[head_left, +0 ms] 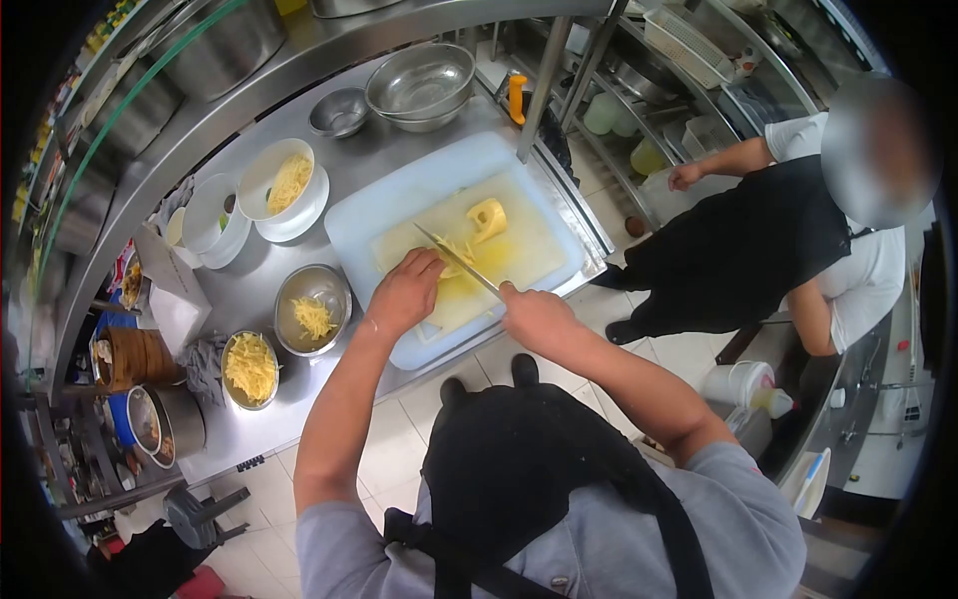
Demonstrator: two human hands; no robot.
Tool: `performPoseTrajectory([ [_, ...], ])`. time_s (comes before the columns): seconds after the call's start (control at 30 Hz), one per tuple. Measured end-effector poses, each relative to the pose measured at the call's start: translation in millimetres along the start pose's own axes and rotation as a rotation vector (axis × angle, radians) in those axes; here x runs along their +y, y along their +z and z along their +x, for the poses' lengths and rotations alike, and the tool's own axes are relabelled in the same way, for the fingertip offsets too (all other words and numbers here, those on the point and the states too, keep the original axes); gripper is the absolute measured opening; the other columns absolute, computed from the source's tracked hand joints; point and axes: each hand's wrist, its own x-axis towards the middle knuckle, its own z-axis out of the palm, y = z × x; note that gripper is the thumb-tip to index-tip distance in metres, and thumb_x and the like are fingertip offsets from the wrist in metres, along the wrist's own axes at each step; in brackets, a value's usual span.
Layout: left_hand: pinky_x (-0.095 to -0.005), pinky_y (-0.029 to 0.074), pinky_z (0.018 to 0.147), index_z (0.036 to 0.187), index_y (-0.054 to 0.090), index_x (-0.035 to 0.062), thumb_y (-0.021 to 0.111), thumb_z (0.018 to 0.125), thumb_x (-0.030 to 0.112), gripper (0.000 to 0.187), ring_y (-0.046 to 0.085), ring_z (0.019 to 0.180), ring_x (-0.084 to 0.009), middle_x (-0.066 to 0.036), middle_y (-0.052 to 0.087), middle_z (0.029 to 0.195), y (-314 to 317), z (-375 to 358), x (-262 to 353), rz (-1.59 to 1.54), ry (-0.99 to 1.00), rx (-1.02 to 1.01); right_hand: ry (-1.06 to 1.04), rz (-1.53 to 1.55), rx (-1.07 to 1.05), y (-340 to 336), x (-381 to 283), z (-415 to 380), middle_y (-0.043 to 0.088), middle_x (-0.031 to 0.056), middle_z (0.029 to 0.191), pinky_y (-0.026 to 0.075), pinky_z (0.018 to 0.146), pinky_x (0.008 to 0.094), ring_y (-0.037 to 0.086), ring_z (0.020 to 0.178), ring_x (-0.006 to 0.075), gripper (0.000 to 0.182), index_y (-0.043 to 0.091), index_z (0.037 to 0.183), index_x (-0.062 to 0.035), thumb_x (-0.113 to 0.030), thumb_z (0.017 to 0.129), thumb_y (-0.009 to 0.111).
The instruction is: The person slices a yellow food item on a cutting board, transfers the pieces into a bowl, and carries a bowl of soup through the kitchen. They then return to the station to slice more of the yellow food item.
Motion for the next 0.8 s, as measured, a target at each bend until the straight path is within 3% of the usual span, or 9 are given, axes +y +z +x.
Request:
performPoseTrajectory([
  [0.27,-0.0417,0.053,0.103,0.112,0.065,-0.0009,0.061,0.088,0.003,0.025,0.059,0.124,-0.033,-0.016,0.065,0.125,-2.5,2.6,-0.6,-0.019,-0.002,-0.016,-0.035,-0.12,-0.014,-4.2,-2.0,-18.8,0.072,0.024,0.081,0.058,0.071,0.0513,0.073,0.078,0.0409,0.029,0.055,0.12,0.0071,-0.004,0.093,0.052],
  [0.47,-0.0421,0.053,0.103,0.112,0.067,-0.0018,0.06,0.088,0.003,0.025,0.06,0.124,-0.0334,-0.017,0.065,0.126,0.4,0.0,-0.8,-0.03,-0.033,-0.005,-0.039,-0.098,0.009,0.0,-7.6,-8.2,0.072,0.0244,0.083,0.058,0.072,0.0518,0.073,0.081,0.041,0.024,0.055,0.114,0.0062,-0.003,0.093,0.051],
  [0.53,-0.0423,0.053,0.103,0.112,0.067,-0.0017,0.06,0.088,0.003,0.026,0.06,0.123,-0.0335,-0.017,0.066,0.125,-2.2,-1.1,-1.1,-0.031,-0.029,0.008,0.001,-0.068,-0.08,-9.4,-9.8,-14.8,0.072,0.0251,0.084,0.058,0.073,0.0521,0.073,0.083,0.0418,0.023,0.055,0.113,0.0062,-0.004,0.092,0.052],
  [0.8,-0.0416,0.055,0.099,0.111,0.067,-0.0012,0.064,0.089,0.005,0.023,0.062,0.12,-0.0332,-0.017,0.066,0.121,5.4,-3.2,-3.9,-0.019,-0.004,0.069,-0.051,-0.048,-0.025,-0.1,-6.1,-12.3,0.071,0.0259,0.08,0.057,0.073,0.0542,0.072,0.08,0.0445,0.027,0.053,0.113,0.0082,-0.009,0.092,0.052],
])
